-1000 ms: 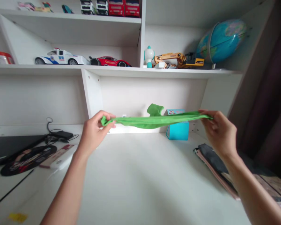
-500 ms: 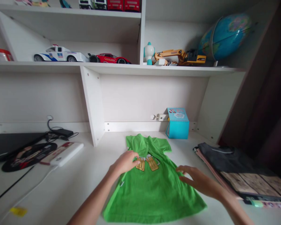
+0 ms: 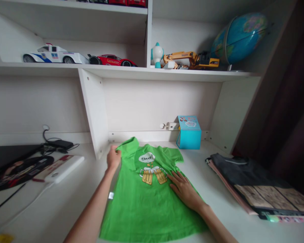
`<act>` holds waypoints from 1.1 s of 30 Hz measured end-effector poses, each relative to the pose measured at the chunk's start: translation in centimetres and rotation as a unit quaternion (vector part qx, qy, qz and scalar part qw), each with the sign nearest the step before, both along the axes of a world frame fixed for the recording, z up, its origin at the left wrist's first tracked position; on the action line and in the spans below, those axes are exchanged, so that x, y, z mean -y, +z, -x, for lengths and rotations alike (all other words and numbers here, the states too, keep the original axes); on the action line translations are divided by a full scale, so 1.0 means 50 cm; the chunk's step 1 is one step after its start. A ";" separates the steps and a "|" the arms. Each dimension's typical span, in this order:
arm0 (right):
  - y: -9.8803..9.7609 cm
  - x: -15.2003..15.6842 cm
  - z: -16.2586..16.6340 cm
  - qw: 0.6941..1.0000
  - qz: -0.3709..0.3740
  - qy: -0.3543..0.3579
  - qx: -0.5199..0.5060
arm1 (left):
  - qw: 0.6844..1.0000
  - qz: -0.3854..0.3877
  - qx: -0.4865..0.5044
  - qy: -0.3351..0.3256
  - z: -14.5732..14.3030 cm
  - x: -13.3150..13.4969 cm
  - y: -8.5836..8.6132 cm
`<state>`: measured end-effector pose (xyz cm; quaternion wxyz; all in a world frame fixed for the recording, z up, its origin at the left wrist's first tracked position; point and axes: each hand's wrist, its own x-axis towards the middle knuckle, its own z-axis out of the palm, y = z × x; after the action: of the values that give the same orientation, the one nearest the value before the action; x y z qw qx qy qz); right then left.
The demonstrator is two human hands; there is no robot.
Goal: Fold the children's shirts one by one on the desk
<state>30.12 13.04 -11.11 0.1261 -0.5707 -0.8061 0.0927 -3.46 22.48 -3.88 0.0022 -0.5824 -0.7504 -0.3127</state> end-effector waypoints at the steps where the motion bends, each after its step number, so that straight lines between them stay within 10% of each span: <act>1: 0.000 -0.001 0.002 1.000 -0.001 -0.002 0.001 | 0.997 -0.024 0.024 0.063 0.022 0.002 0.003; 4: -0.004 -0.006 0.004 1.000 -0.006 -0.003 0.009 | 0.988 -0.098 0.013 0.116 0.028 0.015 -0.003; 10: -0.020 -0.001 -0.004 1.000 -0.003 -0.017 0.020 | 0.959 0.076 -0.142 -0.232 -0.093 0.027 -0.081; 17: 0.027 0.014 -0.041 0.999 0.043 0.022 0.017 | 0.934 0.231 -0.126 -0.242 -0.095 0.027 -0.105; 22: 0.076 -0.080 -0.021 1.000 0.001 0.005 0.023 | 0.949 0.160 -0.156 -0.223 -0.096 0.010 -0.089; 33: -0.021 -0.292 0.025 0.986 0.014 -0.156 0.063 | 0.961 0.172 -0.130 -0.172 -0.058 -0.022 -0.136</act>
<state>28.85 27.66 -12.15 0.0800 -0.6956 -0.7124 0.0472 -0.55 23.57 -10.68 -0.0547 -0.7298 -0.6746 -0.0963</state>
